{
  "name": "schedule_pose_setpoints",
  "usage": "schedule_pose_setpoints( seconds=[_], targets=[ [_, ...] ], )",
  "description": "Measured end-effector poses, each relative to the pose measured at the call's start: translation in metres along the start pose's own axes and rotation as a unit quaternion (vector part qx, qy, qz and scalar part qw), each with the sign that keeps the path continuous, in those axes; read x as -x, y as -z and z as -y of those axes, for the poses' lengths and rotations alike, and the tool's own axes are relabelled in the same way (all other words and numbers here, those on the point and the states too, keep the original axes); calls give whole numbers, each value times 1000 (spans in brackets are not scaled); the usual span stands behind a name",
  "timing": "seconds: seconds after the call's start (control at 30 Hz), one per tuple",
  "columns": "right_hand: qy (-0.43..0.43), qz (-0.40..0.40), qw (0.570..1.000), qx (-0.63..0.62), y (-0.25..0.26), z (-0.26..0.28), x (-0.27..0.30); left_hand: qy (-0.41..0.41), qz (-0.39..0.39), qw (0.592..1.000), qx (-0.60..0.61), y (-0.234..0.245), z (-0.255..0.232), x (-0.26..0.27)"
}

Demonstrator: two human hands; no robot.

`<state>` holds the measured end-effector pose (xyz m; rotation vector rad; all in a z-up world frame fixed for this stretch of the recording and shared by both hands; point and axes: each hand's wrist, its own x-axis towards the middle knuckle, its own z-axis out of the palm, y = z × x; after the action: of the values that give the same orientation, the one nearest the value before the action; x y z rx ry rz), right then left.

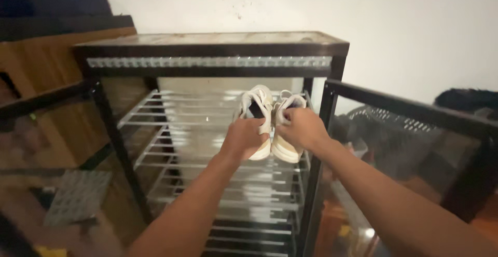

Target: The person removes multiple pairs of shoes from a glass-fronted shoe rack and places them on the floor. The person then picks up a pair of shoes from the floor and places them back on the top shelf of the rack.

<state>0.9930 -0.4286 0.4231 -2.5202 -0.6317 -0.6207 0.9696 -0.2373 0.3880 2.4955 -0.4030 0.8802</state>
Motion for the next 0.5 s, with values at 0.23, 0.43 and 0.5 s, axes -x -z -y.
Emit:
schedule_pose_setpoints(
  seconds=[0.23,0.43,0.5],
  targets=[
    [-20,42,997,66,-1,-28,-57,5,19,1000,5,-23,13,-65],
    [-8,35,995,97,-20,-56,-92,37,37,998,-19,-51,28,-104],
    [-16,33,994,102,-26,-65,-103,39,55,997,-45,-60,33,-112]
  ],
)
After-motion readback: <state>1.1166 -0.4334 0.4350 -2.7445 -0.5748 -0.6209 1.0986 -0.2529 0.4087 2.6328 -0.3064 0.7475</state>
